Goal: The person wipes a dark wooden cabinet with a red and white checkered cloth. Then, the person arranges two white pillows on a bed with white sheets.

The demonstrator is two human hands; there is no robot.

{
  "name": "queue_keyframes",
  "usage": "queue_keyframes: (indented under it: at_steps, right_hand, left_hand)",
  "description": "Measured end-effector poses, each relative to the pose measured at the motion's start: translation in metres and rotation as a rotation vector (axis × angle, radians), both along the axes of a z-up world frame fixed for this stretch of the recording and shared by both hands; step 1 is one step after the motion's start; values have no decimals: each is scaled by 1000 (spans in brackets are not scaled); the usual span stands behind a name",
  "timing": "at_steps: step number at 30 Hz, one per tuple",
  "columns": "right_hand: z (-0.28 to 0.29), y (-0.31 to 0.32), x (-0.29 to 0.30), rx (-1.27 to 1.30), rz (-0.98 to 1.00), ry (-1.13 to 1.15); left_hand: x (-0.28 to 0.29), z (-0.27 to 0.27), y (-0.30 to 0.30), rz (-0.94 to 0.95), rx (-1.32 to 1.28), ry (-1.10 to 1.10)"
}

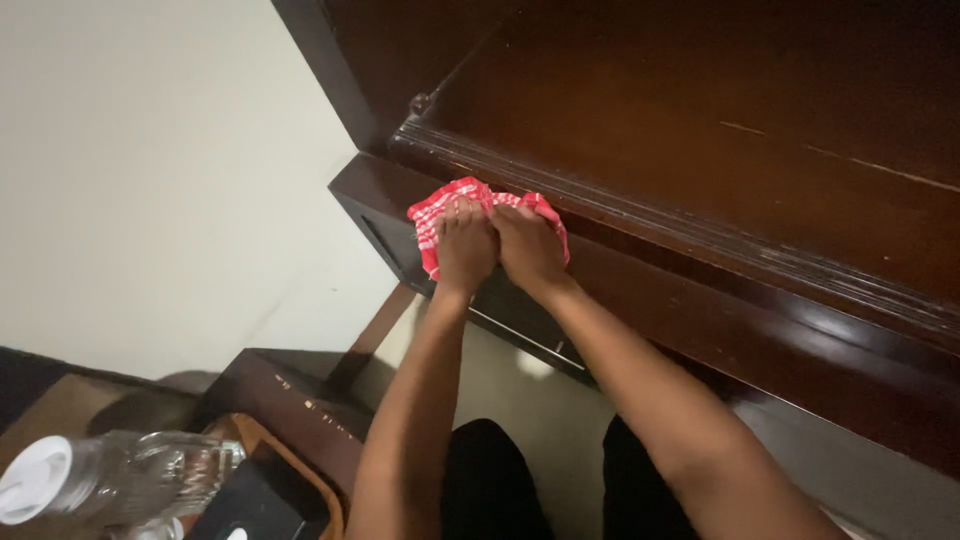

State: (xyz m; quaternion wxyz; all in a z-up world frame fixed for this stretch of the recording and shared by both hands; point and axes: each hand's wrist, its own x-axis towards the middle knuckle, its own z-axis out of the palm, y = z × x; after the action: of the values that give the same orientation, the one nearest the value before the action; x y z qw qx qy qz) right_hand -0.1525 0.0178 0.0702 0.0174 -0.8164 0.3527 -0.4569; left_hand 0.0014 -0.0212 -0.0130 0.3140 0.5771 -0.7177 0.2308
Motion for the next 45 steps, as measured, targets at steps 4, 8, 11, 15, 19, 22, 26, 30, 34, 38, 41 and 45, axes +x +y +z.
queue_keyframes:
  at_steps: [4, 8, 11, 15, 19, 22, 26, 30, 34, 38, 41, 45]
  right_hand:
    - [-2, 5, 2, 167, -56, 57]
    - [5, 8, -6, 120, -73, 103]
    - [-4, 11, -9, 60, -76, 110]
    - [0, 12, -8, 168, -81, 148]
    - [-29, -8, -2, 105, -79, 208]
    - [-16, -8, 5, 197, -82, 187]
    - [-19, -18, 12, 204, -66, 222]
    - [-16, -21, 19, 152, -39, 205]
    - [-35, -30, 19, 63, -15, 155]
    - [-7, -13, 16, 163, -57, 219]
    - [-14, -15, 11, 249, -49, 228]
    - [-27, -17, 13, 172, -64, 211]
  left_hand:
    - [6, -4, 5, 22, 6, 24]
    - [-4, 7, 13, -34, 33, 12]
    - [-10, 17, 30, -37, 23, 44]
    - [-13, 25, 37, 17, 156, -24]
    - [-10, 18, 30, 31, 148, 33]
    - [-5, 18, 22, 69, 151, -12]
    - [-1, 25, 18, 92, 182, 20]
    - [11, 19, 7, 113, 194, 39]
    - [7, 13, 8, 135, 201, 9]
    - [4, 31, 17, 192, 274, -17]
    - [-1, 44, 26, 154, 327, 8]
    - [7, 23, 35, 86, 188, 122]
